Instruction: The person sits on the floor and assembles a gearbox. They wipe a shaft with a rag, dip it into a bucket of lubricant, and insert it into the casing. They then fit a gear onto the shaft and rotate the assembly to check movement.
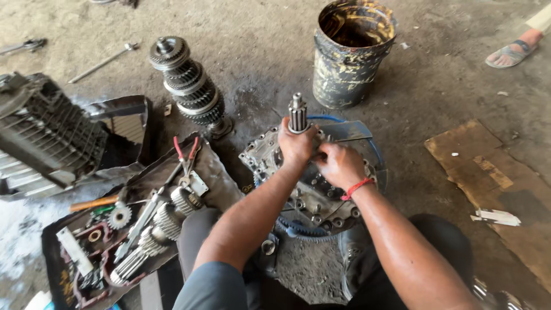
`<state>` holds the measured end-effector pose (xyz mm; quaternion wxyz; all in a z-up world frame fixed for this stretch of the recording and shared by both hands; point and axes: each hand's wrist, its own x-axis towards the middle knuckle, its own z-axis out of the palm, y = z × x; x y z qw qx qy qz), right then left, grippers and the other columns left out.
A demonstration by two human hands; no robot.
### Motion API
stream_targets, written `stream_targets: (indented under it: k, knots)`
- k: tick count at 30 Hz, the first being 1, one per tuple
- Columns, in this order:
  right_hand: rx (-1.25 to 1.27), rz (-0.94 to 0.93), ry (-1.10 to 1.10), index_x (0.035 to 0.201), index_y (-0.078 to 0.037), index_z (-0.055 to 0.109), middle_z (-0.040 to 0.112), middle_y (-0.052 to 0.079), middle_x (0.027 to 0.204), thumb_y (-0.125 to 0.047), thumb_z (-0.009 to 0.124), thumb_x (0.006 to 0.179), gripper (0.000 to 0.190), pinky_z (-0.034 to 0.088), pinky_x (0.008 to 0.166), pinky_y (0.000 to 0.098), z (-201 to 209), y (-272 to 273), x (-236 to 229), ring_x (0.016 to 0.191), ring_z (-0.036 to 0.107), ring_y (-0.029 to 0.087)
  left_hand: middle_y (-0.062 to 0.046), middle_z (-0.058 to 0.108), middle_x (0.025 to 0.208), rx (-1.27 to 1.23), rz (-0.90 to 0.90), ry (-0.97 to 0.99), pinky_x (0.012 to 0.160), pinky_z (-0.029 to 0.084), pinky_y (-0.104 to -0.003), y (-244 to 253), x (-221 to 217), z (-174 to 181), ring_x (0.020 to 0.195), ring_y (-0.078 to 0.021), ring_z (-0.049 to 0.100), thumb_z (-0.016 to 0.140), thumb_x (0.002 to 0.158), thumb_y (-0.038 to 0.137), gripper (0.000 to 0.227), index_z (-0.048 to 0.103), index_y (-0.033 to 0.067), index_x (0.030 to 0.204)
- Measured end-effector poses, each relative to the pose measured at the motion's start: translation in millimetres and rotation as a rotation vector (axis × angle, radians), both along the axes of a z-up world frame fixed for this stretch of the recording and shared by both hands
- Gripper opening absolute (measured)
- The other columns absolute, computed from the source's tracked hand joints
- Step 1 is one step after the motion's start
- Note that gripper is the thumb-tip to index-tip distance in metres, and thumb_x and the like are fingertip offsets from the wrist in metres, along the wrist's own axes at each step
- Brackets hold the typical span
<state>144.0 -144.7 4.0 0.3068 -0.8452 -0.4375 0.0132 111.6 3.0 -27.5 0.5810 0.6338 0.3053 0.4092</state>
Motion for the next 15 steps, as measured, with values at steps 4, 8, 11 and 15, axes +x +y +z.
stream_targets:
  k: [4,8,11,15]
  knots:
    - [0.031,0.066,0.032,0.092,-0.017,0.076,0.076,0.010,0.089,-0.030,0.078,0.083,0.016,0.056,0.072,0.0456,-2,-8,9,0.082,0.073,0.033,-0.005,0.070,0.086,0.123,-0.135,0.064,0.073,0.056,-0.034,8,-6,-14,0.078,-0.0150,0.066,0.086,0.075,0.005,0.033,0.062,0.0056,0.098]
    - [0.024,0.025,0.084,0.092,-0.017,0.075,0.077,0.007,0.089,-0.031,0.078,0.082,0.018,0.057,0.072,0.0441,2,-1,8,0.082,0.073,0.030,-0.003,0.076,0.091,-0.116,-0.649,-0.043,0.084,0.060,-0.033,49,-16,-6,0.087,-0.0171,0.073,0.085,0.063,-0.004,0.046,0.065,0.0078,0.103]
    - [-0.002,0.029,0.106,0.094,-0.018,0.075,0.077,0.005,0.089,-0.032,0.078,0.083,0.018,0.057,0.071,0.0425,4,0,7,0.081,0.074,0.027,-0.004,0.078,0.098,-0.214,-0.972,0.004,0.094,0.061,-0.036,71,-16,8,0.096,-0.0201,0.075,0.084,0.065,-0.006,0.042,0.069,0.0055,0.103]
    - [-0.011,0.053,0.094,0.092,-0.017,0.075,0.078,0.004,0.090,-0.031,0.079,0.081,0.018,0.058,0.071,0.0423,3,-6,5,0.082,0.074,0.027,-0.002,0.073,0.094,-0.071,-0.795,-0.014,0.086,0.058,-0.035,53,-19,15,0.090,-0.0157,0.070,0.087,0.067,-0.001,0.039,0.067,0.0058,0.100]
